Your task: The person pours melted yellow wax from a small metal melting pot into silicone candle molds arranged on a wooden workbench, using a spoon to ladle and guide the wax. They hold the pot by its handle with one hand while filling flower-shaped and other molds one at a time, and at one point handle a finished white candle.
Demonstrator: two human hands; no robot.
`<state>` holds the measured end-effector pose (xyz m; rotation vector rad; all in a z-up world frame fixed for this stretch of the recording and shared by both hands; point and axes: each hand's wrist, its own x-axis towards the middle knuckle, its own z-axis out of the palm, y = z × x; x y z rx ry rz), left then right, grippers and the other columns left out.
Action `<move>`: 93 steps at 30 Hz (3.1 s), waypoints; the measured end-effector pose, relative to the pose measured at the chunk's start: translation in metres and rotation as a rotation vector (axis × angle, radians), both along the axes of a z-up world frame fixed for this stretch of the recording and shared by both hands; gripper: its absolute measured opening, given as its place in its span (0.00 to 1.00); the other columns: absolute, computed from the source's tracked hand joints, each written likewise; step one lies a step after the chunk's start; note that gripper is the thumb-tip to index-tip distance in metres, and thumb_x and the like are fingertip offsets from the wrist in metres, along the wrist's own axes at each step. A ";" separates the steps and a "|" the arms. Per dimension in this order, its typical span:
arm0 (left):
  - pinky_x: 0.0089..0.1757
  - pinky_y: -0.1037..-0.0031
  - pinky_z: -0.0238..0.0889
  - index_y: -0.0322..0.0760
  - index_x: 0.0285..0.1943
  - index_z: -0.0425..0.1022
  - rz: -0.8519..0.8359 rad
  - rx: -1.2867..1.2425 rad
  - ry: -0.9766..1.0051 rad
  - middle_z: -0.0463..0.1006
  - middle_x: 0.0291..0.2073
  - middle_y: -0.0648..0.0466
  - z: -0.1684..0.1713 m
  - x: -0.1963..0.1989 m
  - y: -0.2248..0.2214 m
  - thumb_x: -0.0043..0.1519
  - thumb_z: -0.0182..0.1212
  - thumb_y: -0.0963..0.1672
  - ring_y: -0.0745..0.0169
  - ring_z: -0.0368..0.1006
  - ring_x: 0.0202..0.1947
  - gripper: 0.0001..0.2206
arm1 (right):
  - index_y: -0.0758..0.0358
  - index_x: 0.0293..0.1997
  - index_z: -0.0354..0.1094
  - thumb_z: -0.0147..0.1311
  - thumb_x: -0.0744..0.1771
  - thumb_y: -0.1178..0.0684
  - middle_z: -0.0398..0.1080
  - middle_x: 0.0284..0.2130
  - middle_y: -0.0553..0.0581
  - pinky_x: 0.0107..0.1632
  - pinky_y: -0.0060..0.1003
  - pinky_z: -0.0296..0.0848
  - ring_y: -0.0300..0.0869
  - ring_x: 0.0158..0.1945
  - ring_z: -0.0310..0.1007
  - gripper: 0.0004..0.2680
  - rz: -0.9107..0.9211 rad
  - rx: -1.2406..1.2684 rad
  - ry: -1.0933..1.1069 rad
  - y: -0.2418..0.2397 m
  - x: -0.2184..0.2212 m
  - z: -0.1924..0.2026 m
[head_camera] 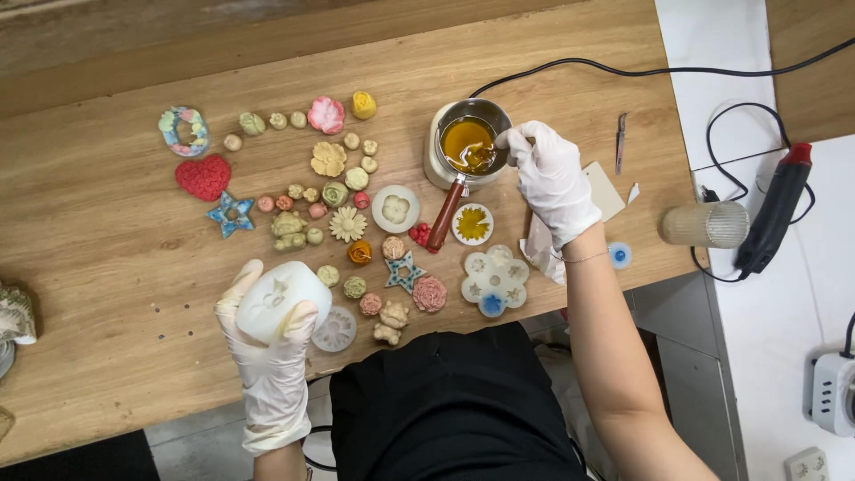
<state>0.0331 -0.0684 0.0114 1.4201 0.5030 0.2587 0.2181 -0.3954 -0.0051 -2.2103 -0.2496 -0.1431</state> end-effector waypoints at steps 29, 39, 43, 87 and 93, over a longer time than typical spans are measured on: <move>0.60 0.65 0.70 0.34 0.72 0.59 -0.036 0.043 -0.038 0.63 0.70 0.48 -0.012 0.002 0.004 0.55 0.74 0.41 0.57 0.68 0.63 0.36 | 0.65 0.42 0.69 0.49 0.74 0.57 0.74 0.33 0.56 0.39 0.33 0.74 0.39 0.33 0.74 0.06 0.012 0.064 -0.005 0.004 0.010 -0.012; 0.61 0.66 0.69 0.34 0.71 0.59 -0.038 0.042 -0.025 0.63 0.70 0.48 -0.013 0.001 0.006 0.54 0.75 0.41 0.58 0.68 0.64 0.36 | 0.66 0.46 0.70 0.48 0.74 0.56 0.74 0.36 0.56 0.39 0.32 0.73 0.38 0.34 0.72 0.06 -0.027 0.068 -0.040 0.002 0.001 -0.002; 0.58 0.65 0.71 0.35 0.71 0.59 -0.030 0.025 0.002 0.64 0.69 0.49 -0.012 0.002 0.004 0.53 0.75 0.42 0.58 0.69 0.63 0.37 | 0.66 0.47 0.71 0.50 0.74 0.57 0.74 0.35 0.56 0.41 0.32 0.74 0.39 0.36 0.75 0.05 -0.091 0.035 -0.135 0.002 -0.002 0.001; 0.60 0.64 0.69 0.35 0.71 0.58 -0.077 0.076 0.044 0.60 0.72 0.49 -0.005 0.010 0.002 0.54 0.74 0.40 0.56 0.66 0.66 0.36 | 0.65 0.48 0.74 0.50 0.73 0.57 0.74 0.31 0.55 0.37 0.32 0.72 0.39 0.33 0.74 0.06 -0.107 0.082 -0.026 0.017 -0.029 0.021; 0.60 0.64 0.70 0.34 0.71 0.58 -0.079 0.086 0.025 0.60 0.72 0.49 -0.007 0.009 0.001 0.54 0.73 0.39 0.55 0.67 0.65 0.35 | 0.65 0.48 0.73 0.50 0.73 0.58 0.73 0.32 0.55 0.39 0.33 0.73 0.39 0.35 0.74 0.05 -0.052 0.044 -0.053 0.015 -0.033 0.017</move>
